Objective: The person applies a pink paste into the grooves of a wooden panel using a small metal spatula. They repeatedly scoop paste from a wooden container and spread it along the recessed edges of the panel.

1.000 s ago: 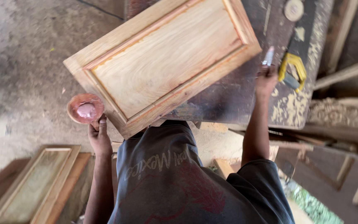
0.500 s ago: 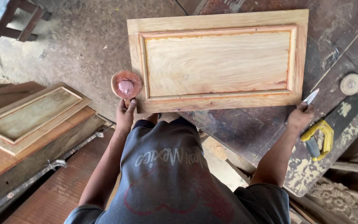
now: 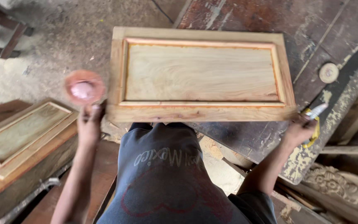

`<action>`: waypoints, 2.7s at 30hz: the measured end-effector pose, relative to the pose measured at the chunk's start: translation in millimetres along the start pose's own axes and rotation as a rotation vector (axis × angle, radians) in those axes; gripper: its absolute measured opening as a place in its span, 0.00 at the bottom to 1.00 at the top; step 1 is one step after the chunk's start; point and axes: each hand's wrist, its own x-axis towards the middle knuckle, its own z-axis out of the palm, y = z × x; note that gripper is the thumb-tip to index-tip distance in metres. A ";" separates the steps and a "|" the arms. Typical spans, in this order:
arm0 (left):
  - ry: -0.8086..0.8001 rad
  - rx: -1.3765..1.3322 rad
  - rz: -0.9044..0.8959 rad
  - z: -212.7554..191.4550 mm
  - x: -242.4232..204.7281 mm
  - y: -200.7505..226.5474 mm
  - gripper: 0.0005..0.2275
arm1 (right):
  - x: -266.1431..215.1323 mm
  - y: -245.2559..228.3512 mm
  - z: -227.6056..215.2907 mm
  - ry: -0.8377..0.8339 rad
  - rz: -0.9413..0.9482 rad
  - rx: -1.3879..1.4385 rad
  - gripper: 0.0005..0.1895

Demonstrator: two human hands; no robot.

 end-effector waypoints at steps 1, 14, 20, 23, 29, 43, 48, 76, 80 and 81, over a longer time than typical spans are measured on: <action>-0.034 -0.097 0.045 -6.3 -0.4 15.2 0.14 | 4.2 -6.9 -19.4 0.058 -0.004 0.014 0.13; -0.429 -0.359 0.487 76.2 206.9 173.1 0.17 | 147.8 -124.0 4.0 0.153 -0.195 0.230 0.22; -0.403 -0.358 0.517 123.9 271.9 173.1 0.17 | 175.4 -161.9 38.1 0.128 -0.291 0.118 0.16; -0.495 -0.416 0.596 135.9 285.7 167.8 0.17 | 174.2 -179.0 41.5 0.218 -0.200 0.142 0.21; -0.445 -0.375 0.645 151.2 299.7 169.5 0.15 | 154.8 -201.9 38.2 0.154 -0.168 0.175 0.13; -0.447 -0.296 0.709 176.0 339.5 166.3 0.17 | 137.5 -224.9 43.3 0.157 -0.312 -0.025 0.07; -0.470 -0.344 0.733 184.4 343.2 161.0 0.18 | 133.2 -220.6 40.7 0.184 -0.362 -0.037 0.09; -0.279 -0.322 0.521 152.9 324.1 110.6 0.33 | 86.8 -195.0 32.1 -0.100 -0.399 0.558 0.20; -0.232 -0.299 0.441 124.2 267.9 79.9 0.30 | 89.1 -203.7 34.9 -0.120 -0.503 0.515 0.18; -0.228 -0.271 0.424 116.6 251.7 70.7 0.30 | 88.5 -205.6 33.9 -0.116 -0.506 0.513 0.17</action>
